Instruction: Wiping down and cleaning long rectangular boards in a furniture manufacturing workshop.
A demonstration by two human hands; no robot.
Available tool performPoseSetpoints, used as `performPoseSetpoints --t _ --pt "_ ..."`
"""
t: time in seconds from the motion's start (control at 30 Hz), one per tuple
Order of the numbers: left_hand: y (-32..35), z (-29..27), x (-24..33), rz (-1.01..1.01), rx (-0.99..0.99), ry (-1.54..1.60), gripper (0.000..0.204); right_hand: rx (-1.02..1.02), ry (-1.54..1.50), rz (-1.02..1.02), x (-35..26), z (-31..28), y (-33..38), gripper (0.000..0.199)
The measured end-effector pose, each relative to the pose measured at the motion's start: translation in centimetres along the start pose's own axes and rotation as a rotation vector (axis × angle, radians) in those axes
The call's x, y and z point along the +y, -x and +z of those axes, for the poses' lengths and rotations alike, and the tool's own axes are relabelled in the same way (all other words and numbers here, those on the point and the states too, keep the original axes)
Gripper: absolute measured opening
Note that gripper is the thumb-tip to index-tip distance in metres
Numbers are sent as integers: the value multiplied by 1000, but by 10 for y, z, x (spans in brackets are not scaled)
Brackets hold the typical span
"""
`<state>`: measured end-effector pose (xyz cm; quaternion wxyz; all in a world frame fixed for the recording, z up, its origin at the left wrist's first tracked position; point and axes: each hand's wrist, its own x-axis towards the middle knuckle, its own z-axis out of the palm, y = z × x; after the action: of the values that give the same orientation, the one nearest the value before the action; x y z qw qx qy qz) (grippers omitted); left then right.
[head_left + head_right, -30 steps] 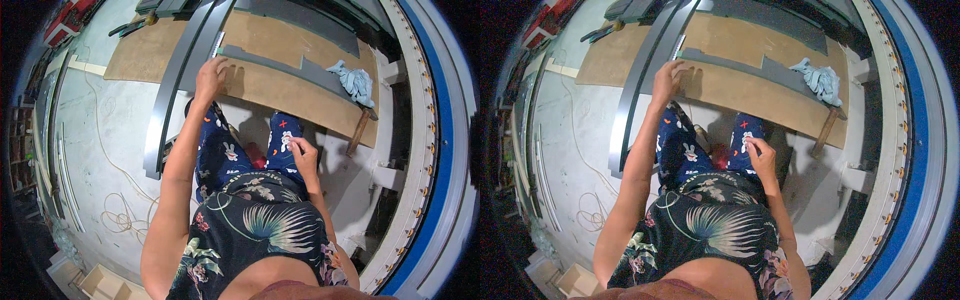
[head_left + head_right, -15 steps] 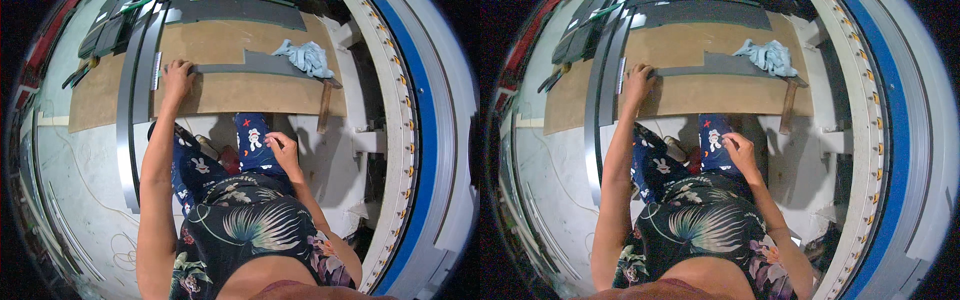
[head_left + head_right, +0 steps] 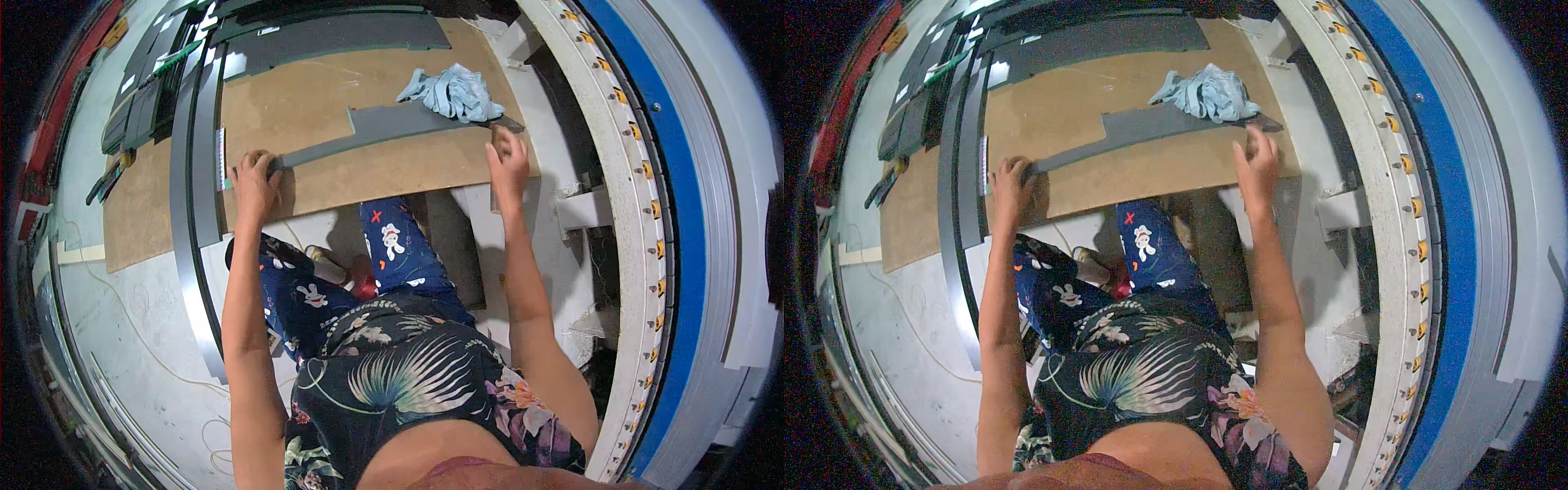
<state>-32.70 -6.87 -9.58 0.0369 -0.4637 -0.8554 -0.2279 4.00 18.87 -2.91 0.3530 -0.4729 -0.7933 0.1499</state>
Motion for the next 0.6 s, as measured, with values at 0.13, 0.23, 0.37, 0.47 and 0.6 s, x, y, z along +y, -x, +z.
performPoseSetpoints --t 0.13,0.23,0.37,0.47,0.6 --pt "16 -3 -3 -6 -15 15 37 26 105 -153 -17 36 -63 67" --pt "31 -4 3 0 6 36 37 -53 296 -92 -18 73 -90 88" --pt "43 -18 21 -8 -34 57 35 -259 389 71 -5 101 -116 80" --pt "50 -20 20 -16 -32 67 34 -226 334 -3 -10 102 -125 52" --pt "62 -22 11 -28 -9 72 37 10 106 -95 -35 82 -122 48"
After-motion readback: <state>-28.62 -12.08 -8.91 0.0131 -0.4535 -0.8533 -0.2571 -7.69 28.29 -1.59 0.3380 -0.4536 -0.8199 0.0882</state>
